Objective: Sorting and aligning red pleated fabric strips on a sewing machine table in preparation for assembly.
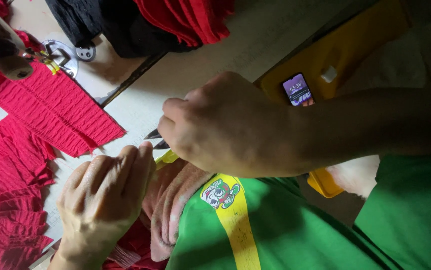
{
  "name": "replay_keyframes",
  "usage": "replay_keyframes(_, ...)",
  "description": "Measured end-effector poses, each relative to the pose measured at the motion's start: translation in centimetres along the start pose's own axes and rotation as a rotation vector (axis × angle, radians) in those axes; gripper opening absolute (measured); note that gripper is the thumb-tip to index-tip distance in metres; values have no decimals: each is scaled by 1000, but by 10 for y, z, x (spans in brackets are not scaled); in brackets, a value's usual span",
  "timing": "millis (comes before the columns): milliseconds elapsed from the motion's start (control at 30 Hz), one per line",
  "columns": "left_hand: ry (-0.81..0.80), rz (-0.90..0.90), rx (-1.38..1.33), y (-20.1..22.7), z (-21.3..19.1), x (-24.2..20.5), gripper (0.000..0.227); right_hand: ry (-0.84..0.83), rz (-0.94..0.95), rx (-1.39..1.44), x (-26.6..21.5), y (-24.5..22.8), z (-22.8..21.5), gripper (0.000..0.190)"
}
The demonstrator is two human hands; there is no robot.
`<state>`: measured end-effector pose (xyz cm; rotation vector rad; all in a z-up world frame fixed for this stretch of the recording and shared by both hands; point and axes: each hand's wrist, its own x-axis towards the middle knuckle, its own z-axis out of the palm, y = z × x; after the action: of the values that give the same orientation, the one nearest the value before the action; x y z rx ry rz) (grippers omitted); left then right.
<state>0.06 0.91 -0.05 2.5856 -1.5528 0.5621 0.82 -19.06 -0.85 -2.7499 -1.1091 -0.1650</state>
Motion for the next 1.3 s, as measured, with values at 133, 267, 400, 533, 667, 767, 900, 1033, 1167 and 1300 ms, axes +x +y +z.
replay_keyframes(133,-11,6,48,-1,-2,-2,7,38,-13,34,6,-4,2,19)
replay_keyframes(267,-21,-5,115,-3,-4,-3,6,52,-37,80,11,-6,4,24)
replay_keyframes(400,-4,-56,-7,-13,-1,-17,7,71,-3,75,18,1,7,13)
replay_keyframes(533,-80,-192,-48,-32,5,-50,5,31,-2,44,16,29,30,18)
replay_keyframes(667,-223,-636,-397,-87,2,-104,24,211,-34,120,2,82,80,28)
replay_keyframes(767,-114,-653,64,-169,11,-213,11,217,-52,-201,2,100,79,26)
replay_keyframes(900,-4,-750,154,-156,-12,-152,27,315,-98,-504,35,35,46,23)
replay_keyframes(1033,152,-848,-491,-160,38,-101,8,306,-234,-111,94,-2,56,16)
replay_keyframes(1167,218,-766,-503,-179,86,-85,6,297,-207,-55,126,-9,60,14)
replay_keyframes(1300,259,-770,-526,-182,93,-90,7,234,-226,4,132,-9,74,12)
